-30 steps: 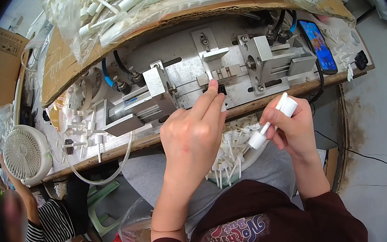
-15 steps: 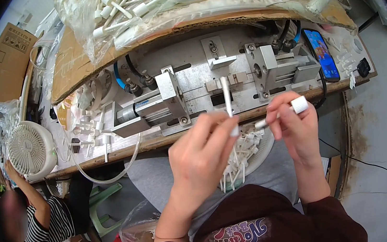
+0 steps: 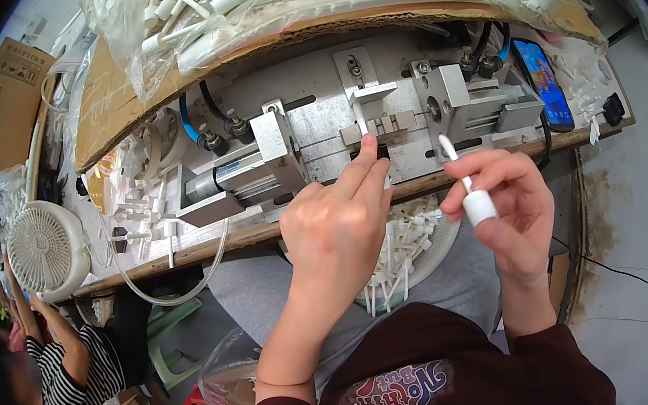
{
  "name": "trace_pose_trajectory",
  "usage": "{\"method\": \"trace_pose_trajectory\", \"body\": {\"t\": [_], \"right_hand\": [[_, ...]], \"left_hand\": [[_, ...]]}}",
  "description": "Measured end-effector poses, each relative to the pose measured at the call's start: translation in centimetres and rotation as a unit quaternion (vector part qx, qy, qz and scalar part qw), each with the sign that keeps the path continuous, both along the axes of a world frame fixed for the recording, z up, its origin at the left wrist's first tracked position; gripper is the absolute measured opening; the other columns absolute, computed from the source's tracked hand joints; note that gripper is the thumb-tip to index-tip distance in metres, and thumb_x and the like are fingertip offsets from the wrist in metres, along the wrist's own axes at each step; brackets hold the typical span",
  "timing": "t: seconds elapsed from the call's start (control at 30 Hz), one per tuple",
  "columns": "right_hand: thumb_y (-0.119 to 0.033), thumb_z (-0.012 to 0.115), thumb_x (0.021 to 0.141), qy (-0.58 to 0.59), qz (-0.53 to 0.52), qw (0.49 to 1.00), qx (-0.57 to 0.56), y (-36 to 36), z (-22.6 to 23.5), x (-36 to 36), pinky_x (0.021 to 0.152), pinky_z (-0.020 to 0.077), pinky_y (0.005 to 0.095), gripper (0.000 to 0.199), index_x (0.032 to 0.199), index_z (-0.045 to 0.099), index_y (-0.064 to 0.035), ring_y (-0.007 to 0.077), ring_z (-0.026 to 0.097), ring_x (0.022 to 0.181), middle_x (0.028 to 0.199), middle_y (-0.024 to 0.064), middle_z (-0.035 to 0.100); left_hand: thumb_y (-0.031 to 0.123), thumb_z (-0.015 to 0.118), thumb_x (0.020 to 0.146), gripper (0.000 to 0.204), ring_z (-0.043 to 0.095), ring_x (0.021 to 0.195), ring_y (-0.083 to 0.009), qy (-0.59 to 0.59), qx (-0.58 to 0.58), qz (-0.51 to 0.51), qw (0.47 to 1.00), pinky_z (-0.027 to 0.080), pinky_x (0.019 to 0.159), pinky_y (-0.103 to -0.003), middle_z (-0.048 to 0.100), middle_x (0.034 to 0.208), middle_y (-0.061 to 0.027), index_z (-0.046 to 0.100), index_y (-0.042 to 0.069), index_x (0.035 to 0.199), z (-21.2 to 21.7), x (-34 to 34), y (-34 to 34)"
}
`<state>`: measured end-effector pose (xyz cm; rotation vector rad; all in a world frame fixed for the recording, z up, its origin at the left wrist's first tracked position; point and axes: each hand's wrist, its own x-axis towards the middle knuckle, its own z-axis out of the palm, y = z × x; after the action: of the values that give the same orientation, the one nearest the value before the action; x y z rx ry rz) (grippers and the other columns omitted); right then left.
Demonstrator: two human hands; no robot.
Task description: The person is using a specialized assembly machine to join small white plastic components.
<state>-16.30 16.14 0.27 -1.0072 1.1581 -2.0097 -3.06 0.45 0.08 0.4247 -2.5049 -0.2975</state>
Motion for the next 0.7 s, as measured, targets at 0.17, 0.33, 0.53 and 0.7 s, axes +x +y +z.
{"method": "trace_pose_trajectory", "body": {"t": [0.17,0.33,0.53,0.7], "right_hand": [[0.001,0.085,0.069,0.274,-0.100,0.953,0.078,-0.3,0.3,0.2,0.081,0.0570,0.0314,0.037,0.103,0.072,0.0016,0.0211,0.068,0.095,0.124,0.0192,0.063],[0.000,0.083,0.069,0.446,-0.155,0.876,0.098,-1.0,0.8,0.5,0.082,0.0570,0.0331,0.034,0.102,0.073,0.0004,0.0273,0.070,0.098,0.117,0.0164,0.069],[-0.003,0.077,0.075,0.519,-0.157,0.834,0.099,-2.8,0.6,-0.3,0.078,0.0563,0.0349,0.029,0.103,0.070,0.0003,0.0286,0.071,0.095,0.120,0.0164,0.069],[-0.007,0.070,0.078,0.611,-0.117,0.772,0.130,-3.8,-0.3,-0.1,0.063,0.0513,0.0305,0.023,0.100,0.068,0.0003,0.0202,0.071,0.079,0.122,0.0168,0.069]], "left_hand": [[0.015,0.083,0.071,0.026,0.063,0.056,-0.0189,-0.013,0.014,0.028,0.999,0.050,0.055,-0.029,0.076,0.108,-0.0018,0.077,0.010,0.096,0.2,0.0,0.4],[0.014,0.082,0.071,0.026,0.064,0.057,-0.0189,0.017,0.029,0.011,0.999,0.050,0.056,-0.029,0.075,0.110,-0.0039,0.076,0.009,0.096,-0.3,0.1,0.0],[0.015,0.080,0.072,0.028,0.066,0.061,-0.0189,0.005,0.084,-0.050,0.995,0.050,0.057,-0.029,0.074,0.113,-0.0056,0.075,0.007,0.098,0.0,1.6,-0.1],[0.021,0.083,0.074,0.026,0.070,0.068,-0.0207,-0.103,0.242,-0.163,0.951,0.054,0.060,-0.030,0.075,0.106,-0.0046,0.075,0.008,0.095,-0.3,4.7,1.8]]}}
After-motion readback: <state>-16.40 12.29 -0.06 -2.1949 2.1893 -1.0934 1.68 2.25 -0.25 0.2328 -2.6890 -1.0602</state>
